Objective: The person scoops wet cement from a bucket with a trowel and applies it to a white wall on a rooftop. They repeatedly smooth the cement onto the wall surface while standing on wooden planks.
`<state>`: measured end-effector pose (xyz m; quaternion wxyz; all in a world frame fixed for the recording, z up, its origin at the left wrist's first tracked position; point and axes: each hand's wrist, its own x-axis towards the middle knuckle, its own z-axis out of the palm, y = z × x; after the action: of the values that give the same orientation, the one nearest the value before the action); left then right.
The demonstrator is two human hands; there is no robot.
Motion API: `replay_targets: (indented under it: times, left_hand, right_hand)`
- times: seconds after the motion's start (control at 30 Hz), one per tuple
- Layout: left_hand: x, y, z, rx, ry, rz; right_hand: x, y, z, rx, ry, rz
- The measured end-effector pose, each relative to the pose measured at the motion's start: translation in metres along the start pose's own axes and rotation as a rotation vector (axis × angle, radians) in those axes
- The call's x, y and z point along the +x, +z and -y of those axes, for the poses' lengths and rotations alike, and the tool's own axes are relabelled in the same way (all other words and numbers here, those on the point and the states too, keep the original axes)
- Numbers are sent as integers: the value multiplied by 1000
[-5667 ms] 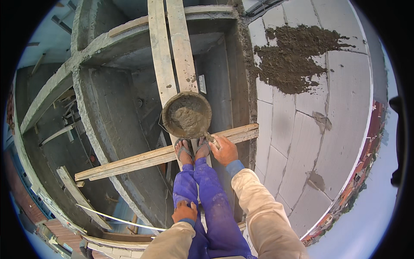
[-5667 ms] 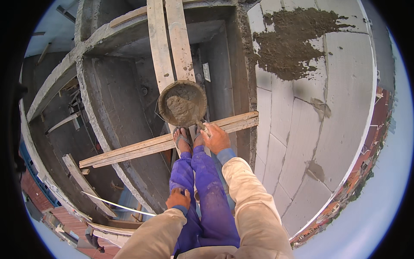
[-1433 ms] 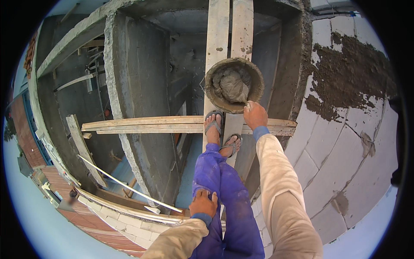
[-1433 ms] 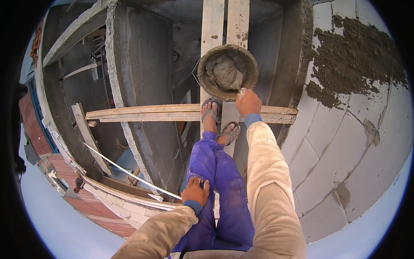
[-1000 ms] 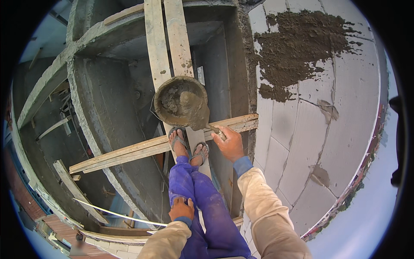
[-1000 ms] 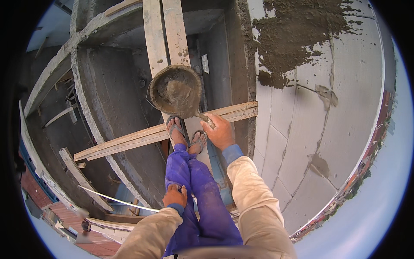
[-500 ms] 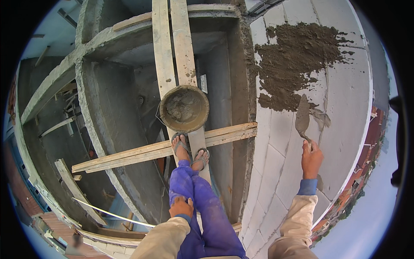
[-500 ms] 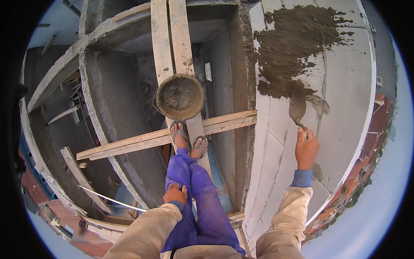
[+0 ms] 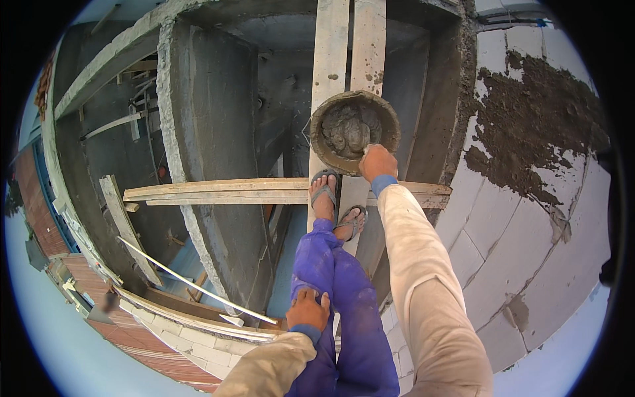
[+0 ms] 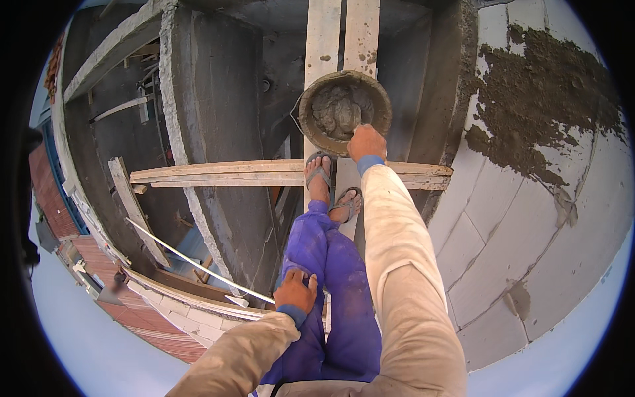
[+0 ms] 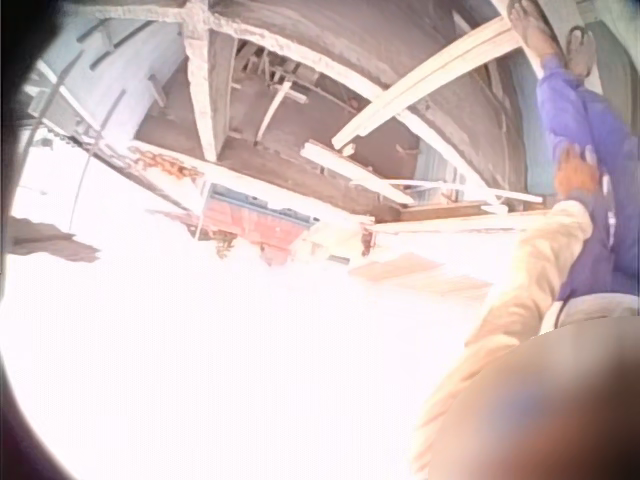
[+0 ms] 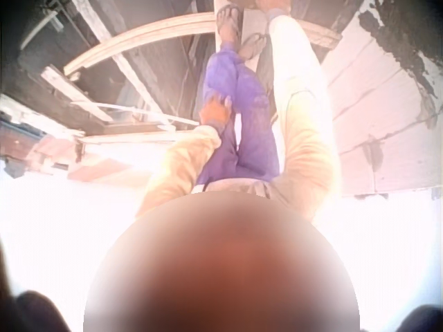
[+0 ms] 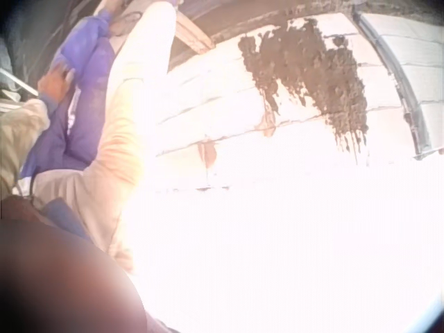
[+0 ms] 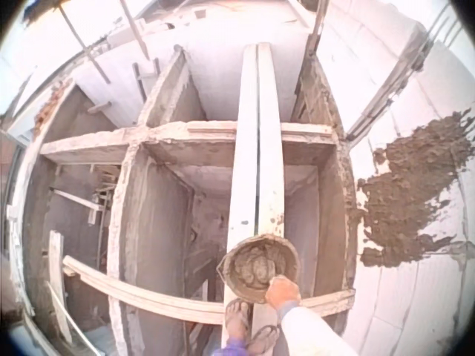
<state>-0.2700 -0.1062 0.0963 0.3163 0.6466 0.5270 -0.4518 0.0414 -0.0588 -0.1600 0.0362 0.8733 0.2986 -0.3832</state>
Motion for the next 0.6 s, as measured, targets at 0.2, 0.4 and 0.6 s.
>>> replay_targets:
  times: [0.2, 0.4, 0.6]
  left_hand:
    - [-3, -5, -12, 53, -26, 37]
    - [-3, -14, -14, 111, 7, 22]
    - [-5, -15, -20, 260, 42, 25]
  right_hand:
    - [-92, 17, -33, 366, 28, -264]
    - [-152, -19, -41, 461, 79, -376]
    - [-219, -134, -127, 1022, -6, -74]
